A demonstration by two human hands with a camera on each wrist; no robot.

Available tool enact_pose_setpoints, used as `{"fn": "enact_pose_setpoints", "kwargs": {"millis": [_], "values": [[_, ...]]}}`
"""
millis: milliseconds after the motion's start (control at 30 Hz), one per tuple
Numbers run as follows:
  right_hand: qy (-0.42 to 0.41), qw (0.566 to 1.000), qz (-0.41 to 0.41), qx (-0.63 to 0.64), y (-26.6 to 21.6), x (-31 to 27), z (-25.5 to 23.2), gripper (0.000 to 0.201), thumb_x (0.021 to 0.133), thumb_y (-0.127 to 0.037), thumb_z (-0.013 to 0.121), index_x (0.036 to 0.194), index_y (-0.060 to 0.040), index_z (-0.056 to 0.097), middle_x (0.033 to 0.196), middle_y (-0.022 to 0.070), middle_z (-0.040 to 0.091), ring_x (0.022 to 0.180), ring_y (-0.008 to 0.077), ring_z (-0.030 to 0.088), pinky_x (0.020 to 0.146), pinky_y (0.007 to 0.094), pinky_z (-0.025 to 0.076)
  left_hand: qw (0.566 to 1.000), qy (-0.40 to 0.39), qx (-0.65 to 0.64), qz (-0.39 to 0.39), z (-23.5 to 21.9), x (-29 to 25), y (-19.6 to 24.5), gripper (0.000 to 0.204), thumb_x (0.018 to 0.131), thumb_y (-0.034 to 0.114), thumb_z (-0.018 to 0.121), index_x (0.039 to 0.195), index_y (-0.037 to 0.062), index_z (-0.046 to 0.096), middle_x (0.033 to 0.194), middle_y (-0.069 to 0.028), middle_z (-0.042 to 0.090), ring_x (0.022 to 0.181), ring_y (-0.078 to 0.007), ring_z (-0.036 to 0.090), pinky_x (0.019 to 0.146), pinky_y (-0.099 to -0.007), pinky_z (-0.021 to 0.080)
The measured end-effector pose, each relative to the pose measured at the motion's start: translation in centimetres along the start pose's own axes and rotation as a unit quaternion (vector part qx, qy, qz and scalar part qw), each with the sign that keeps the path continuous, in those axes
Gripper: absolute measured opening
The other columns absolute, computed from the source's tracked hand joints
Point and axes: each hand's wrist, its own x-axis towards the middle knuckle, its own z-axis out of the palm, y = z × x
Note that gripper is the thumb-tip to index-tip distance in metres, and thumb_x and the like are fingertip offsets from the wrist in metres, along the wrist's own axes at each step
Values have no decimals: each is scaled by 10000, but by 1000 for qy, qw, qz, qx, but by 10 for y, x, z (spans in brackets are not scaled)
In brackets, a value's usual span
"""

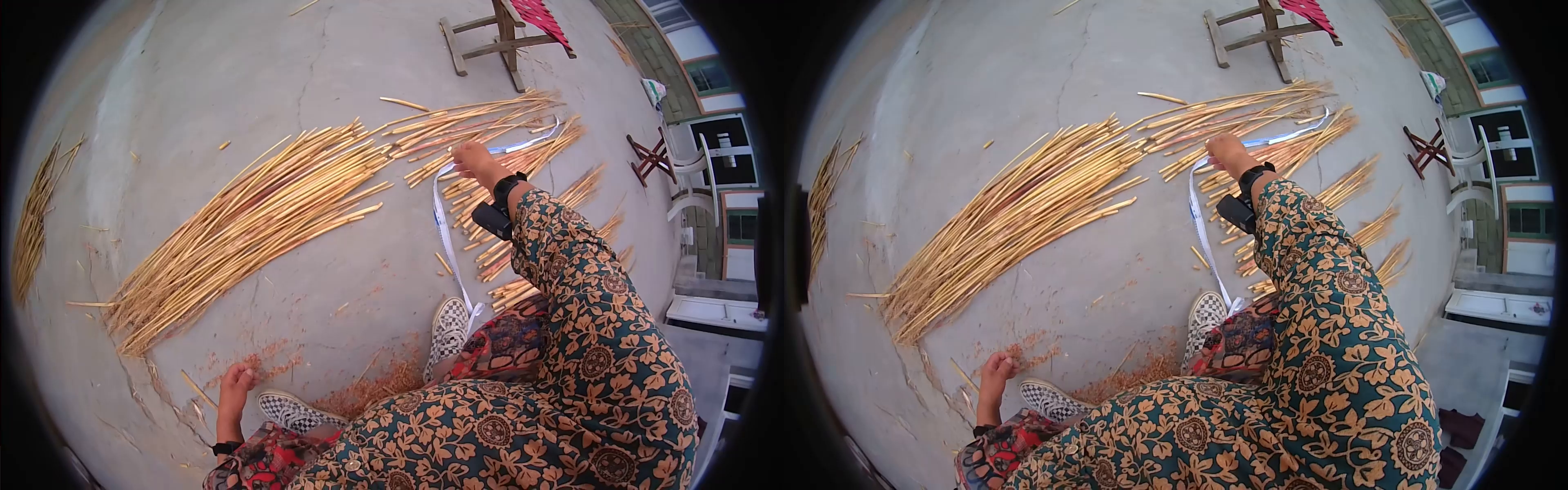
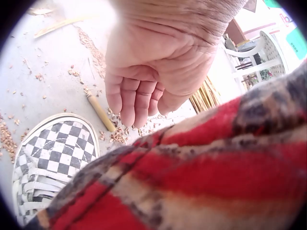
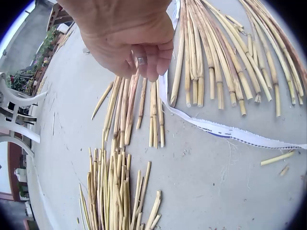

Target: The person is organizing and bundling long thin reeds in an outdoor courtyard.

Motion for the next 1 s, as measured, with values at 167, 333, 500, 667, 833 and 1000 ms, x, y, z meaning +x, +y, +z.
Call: {"fn": "enact_pose_setpoints", "kwargs": {"millis": [167,333,500,667,833,1000], "values": [[-205,954,16,-217,-44,-48,18,203,851,-272,605,919,-82,631,843,7,622,769,109,613,632,257,507,1000,-2,-23,6,6,1,2,156,900,137,538,1010,30,561,847,-43,632,752,-117,589,685,-255,474],[-166,952,4,-259,-13,-20,27,249,857,-256,601,984,-42,623,862,20,608,767,119,617,628,259,516,1000,-5,-17,-3,4,-2,-16,166,899,130,536,1022,22,563,849,-50,633,739,-124,590,687,-262,483],[-149,979,46,-128,-11,-27,26,423,856,-249,615,1207,-36,515,1054,61,574,744,140,619,609,256,518,999,5,-51,-8,6,-2,-32,168,899,128,535,1027,22,562,848,-56,634,729,-132,594,694,-264,487],[-136,984,86,-73,-15,-30,39,407,846,-199,602,1211,-67,482,954,69,553,667,155,631,489,245,502,998,9,-56,-12,7,-5,-29,178,898,121,539,1042,18,557,859,-65,635,746,-136,600,714,-263,493],[-99,993,16,-63,-17,-15,52,712,825,-244,633,1426,-125,270,1161,110,497,783,157,577,614,278,484,998,5,-69,6,14,-7,-25,170,913,117,527,1053,26,558,880,-61,637,784,-129,601,728,-263,496],[5,997,-52,-57,-36,-6,63,666,808,-257,620,1391,-103,338,1324,110,445,953,220,562,729,353,474,996,4,-90,1,16,-1,-28,196,923,156,537,1082,44,559,913,-50,645,819,-125,606,735,-258,491]]}}
